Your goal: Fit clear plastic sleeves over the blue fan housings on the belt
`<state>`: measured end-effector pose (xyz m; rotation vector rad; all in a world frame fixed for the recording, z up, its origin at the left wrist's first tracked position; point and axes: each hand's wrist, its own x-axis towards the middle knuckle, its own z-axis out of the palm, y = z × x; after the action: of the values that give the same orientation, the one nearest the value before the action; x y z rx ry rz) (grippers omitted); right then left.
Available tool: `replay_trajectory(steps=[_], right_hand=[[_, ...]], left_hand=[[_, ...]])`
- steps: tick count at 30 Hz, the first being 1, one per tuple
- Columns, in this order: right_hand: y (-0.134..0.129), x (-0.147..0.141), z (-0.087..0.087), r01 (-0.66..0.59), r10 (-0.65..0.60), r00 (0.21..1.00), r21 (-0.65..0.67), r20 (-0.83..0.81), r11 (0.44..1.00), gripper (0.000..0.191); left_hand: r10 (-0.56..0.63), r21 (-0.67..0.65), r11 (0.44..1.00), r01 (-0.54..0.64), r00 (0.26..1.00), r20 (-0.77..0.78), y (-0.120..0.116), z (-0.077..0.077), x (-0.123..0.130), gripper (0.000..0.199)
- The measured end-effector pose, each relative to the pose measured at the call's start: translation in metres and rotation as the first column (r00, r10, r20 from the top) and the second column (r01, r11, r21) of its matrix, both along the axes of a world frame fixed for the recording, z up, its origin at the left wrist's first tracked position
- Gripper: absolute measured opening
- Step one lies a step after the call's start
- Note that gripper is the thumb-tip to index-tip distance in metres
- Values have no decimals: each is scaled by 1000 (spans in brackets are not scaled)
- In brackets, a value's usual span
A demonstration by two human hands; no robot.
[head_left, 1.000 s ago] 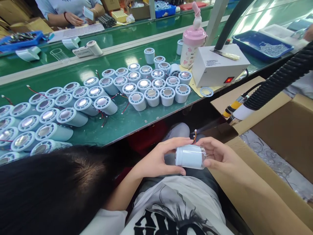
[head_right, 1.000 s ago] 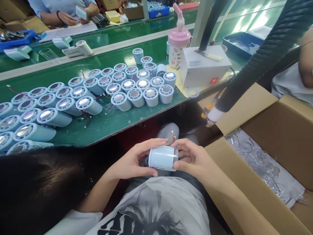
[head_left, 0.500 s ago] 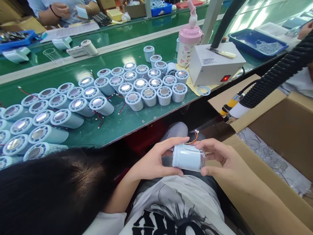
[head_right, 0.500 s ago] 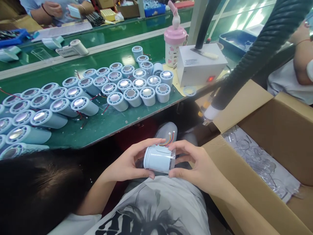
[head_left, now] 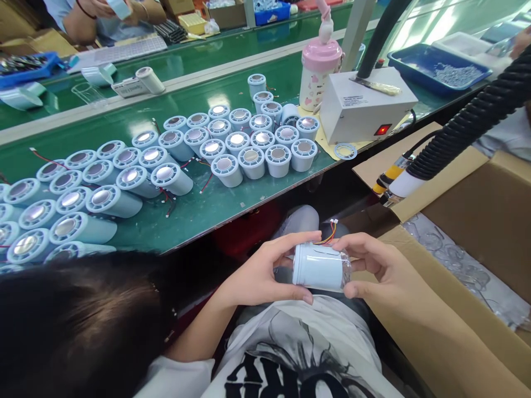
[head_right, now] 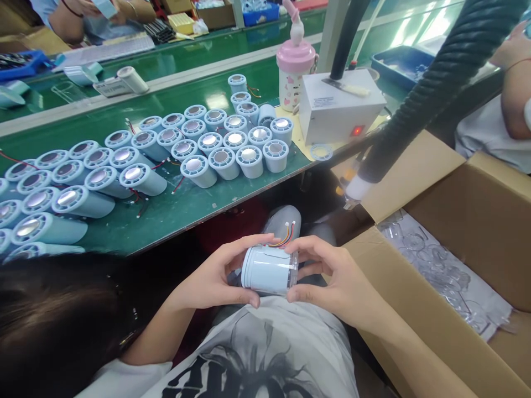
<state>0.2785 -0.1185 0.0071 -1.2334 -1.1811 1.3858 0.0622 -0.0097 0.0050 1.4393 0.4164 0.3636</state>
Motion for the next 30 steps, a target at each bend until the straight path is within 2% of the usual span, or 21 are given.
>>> replay_trajectory(steps=[6, 10, 14, 19, 24, 27, 28, 29, 30], right_hand=[[-2, 3, 1, 12, -13, 999, 45, 32, 999, 40], [-9, 11, 5, 145, -163, 975, 126, 148, 981, 36], [-22, 17, 17, 273, -323, 927, 246, 189, 930, 30], [-37, 18, 32, 304, -390, 882, 313, 266, 900, 31], [-45, 10, 36, 307, -414, 856, 341, 310, 889, 35], [-61, 9, 33, 375, -510, 763, 371, 397, 850, 37], [-73, 12, 31, 432, -569, 697, 377, 437, 819, 37], [-89, 17, 28, 513, -642, 600, 386, 476, 766, 36], [-110, 24, 24, 615, -720, 462, 399, 517, 681, 36]], left_hand=[[26, -10, 1000, -26, 1000, 1, -1, 3, 1, 75], [111, 26, 994, -111, 993, -25, 8, 6, -8, 62], [170, 70, 984, -166, 984, -60, 22, 2, -17, 49], [147, 65, 988, -142, 986, -81, 27, -3, -18, 47], [114, 38, 993, -110, 985, -130, 24, -5, -14, 48], [113, -19, 993, -116, 985, -131, 22, -10, -7, 48], [125, -62, 989, -134, 983, -133, 23, -12, -4, 46], [140, -113, 981, -157, 980, -143, 24, -14, 0, 42], [154, -161, 970, -181, 974, -169, 27, -18, 4, 36]])
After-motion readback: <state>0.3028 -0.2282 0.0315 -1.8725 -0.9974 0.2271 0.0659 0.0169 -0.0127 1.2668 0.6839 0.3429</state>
